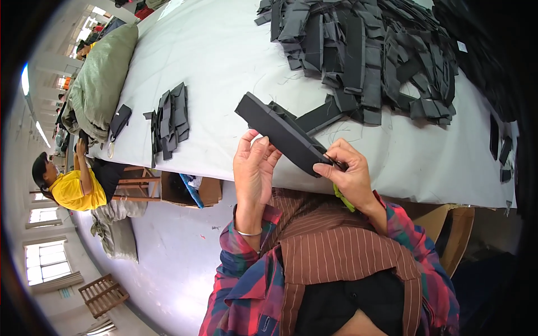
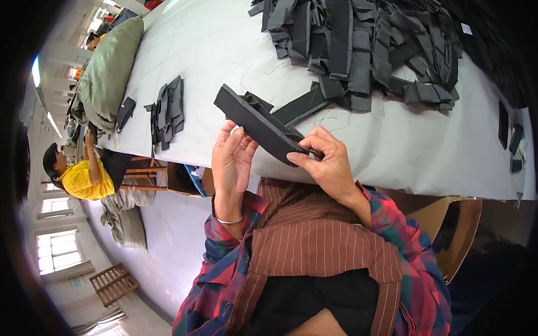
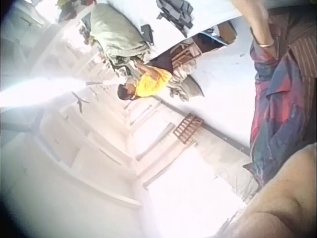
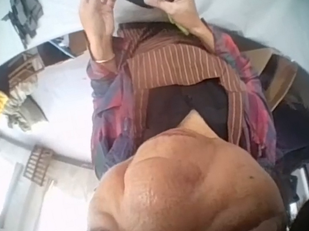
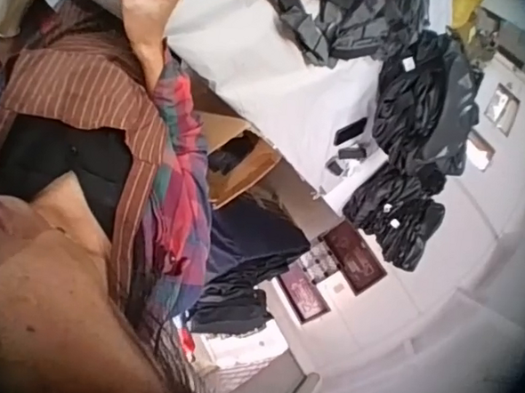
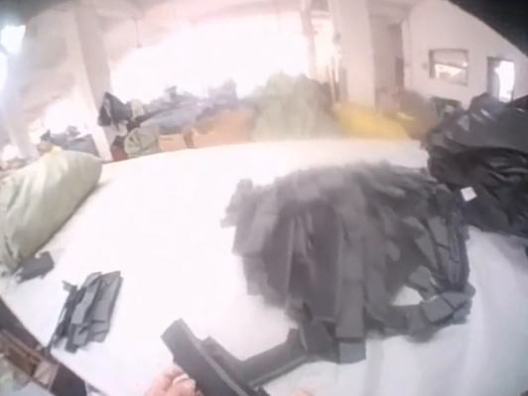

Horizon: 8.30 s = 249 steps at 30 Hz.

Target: Trim excess material from black fabric straps using snips.

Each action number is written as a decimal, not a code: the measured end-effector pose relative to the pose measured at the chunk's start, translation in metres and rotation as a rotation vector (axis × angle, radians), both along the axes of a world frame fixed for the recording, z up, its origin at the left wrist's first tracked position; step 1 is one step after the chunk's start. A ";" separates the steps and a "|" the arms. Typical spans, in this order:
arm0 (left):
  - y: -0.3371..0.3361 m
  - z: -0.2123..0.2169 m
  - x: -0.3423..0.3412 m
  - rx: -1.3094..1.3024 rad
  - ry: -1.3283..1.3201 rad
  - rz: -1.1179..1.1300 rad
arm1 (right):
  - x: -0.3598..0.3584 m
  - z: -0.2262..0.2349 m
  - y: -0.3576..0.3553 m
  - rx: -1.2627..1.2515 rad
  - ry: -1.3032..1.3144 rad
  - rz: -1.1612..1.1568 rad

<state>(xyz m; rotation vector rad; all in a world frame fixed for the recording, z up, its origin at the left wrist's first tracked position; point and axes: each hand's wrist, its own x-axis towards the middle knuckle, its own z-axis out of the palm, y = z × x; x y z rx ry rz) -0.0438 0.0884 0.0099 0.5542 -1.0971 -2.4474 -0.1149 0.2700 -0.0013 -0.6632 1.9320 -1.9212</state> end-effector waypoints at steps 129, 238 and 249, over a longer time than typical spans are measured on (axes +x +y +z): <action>0.037 -0.009 0.015 -0.340 -0.101 -0.215 | -0.016 0.019 0.001 0.298 0.590 0.100; 0.031 -0.008 0.022 -0.748 0.050 0.032 | 0.009 0.017 -0.024 0.411 0.787 -0.033; 0.021 0.006 0.021 -0.422 0.099 0.000 | -0.003 0.016 -0.011 0.340 0.592 -0.013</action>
